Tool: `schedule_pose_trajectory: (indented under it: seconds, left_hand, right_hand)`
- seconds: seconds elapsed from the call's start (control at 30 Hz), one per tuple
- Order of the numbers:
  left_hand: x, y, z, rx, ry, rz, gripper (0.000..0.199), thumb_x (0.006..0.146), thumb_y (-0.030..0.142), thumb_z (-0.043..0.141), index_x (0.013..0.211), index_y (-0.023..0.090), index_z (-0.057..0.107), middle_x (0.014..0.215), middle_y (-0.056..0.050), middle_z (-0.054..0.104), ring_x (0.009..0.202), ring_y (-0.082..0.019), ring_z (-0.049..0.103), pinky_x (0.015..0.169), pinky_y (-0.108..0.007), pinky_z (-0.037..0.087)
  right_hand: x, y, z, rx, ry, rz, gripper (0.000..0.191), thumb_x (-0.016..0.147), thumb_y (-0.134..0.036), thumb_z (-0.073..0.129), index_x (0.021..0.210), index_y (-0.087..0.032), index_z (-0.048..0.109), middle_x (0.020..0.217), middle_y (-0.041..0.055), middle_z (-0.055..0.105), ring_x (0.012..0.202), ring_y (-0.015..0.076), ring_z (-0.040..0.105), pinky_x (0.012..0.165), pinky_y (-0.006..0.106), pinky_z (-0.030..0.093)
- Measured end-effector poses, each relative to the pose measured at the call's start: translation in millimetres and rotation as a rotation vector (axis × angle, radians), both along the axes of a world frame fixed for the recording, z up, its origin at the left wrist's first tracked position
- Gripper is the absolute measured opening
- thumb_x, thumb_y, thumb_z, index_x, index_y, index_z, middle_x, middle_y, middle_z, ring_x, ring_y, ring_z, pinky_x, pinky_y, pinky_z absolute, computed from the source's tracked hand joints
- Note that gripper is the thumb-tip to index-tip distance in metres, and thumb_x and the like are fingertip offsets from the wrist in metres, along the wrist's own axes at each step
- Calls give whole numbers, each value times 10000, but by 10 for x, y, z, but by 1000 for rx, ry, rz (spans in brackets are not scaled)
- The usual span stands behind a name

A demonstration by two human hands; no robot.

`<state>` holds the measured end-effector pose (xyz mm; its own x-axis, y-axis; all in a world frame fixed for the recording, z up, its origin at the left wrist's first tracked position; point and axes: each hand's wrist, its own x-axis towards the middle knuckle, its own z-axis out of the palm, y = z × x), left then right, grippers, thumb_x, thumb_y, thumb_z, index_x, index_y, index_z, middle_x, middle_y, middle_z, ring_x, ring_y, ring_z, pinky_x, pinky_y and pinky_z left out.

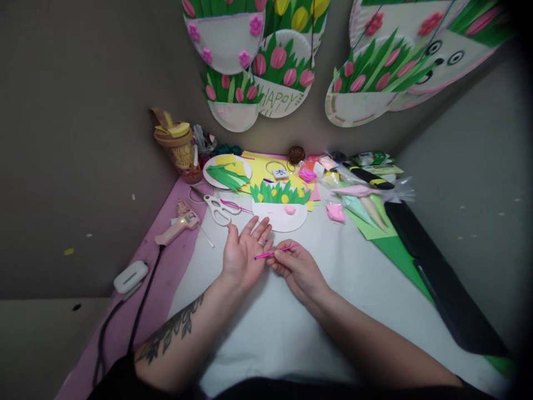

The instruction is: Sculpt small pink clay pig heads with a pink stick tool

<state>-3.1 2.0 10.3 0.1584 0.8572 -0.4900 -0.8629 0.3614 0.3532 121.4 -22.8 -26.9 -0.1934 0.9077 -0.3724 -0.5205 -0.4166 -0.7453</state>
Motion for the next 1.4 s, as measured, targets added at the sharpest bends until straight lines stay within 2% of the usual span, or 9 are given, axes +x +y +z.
schedule_pose_trajectory:
  seconds: [0.13,0.27,0.53,0.77,0.97,1.1,1.3,1.4]
  left_hand:
    - [-2,1,-32,-3,37,10,584,929,605,225,1098,185,594,1243,-128,602,1175,-227,554,821,-318,502]
    - [-1,-7,-38,-3,59,21,563,942,582,216,1089,174,576,1226,-129,601,1095,-204,593,708,-262,509]
    - [-3,5,-49,-10,3,22,574,932,597,227,1058,163,581,1143,-137,621,1018,-219,621,709,-296,515]
    - [-22,18,-66,5,-8,24,556,938,579,247,1026,154,595,1063,-126,635,987,-227,633,705,-308,517]
    - [-115,96,-69,7,22,69,503,945,540,301,1007,154,617,1019,-99,644,947,-201,638,712,-295,518]
    - [-188,142,-71,-22,32,83,482,949,510,321,1002,142,627,993,-93,645,921,-194,643,710,-298,523]
    - [-250,184,-82,-56,48,116,455,946,478,343,1001,134,637,989,-93,644,888,-188,647,688,-292,532]
    - [-259,195,-89,-76,47,117,437,947,453,353,993,127,640,974,-101,645,864,-186,650,682,-293,536]
  right_hand:
    - [-36,-25,14,44,-45,-1,272,641,-300,824,728,-187,593,618,12,718,568,100,649,549,182,474]
    - [-72,-36,17,34,-37,14,282,636,-309,827,728,-188,589,623,14,718,576,102,651,564,188,475]
    - [-61,-18,1,37,-19,4,266,652,-306,816,735,-185,595,636,18,721,579,94,648,576,180,481]
    - [28,28,57,41,3,-60,274,628,-296,834,740,-188,608,611,0,701,578,89,650,564,165,499]
    - [308,363,84,47,-49,-245,311,541,-278,868,717,-193,626,632,-12,689,605,105,658,549,177,524]
    - [561,673,22,77,-124,-349,303,530,-268,858,696,-189,618,645,-3,687,617,114,655,518,180,514]
    - [789,986,-169,123,-196,-427,305,538,-252,834,718,-188,596,580,-18,655,494,77,559,373,137,353]
    - [806,1050,-217,132,-225,-441,311,533,-264,824,722,-184,590,580,-10,657,475,76,532,365,146,328]
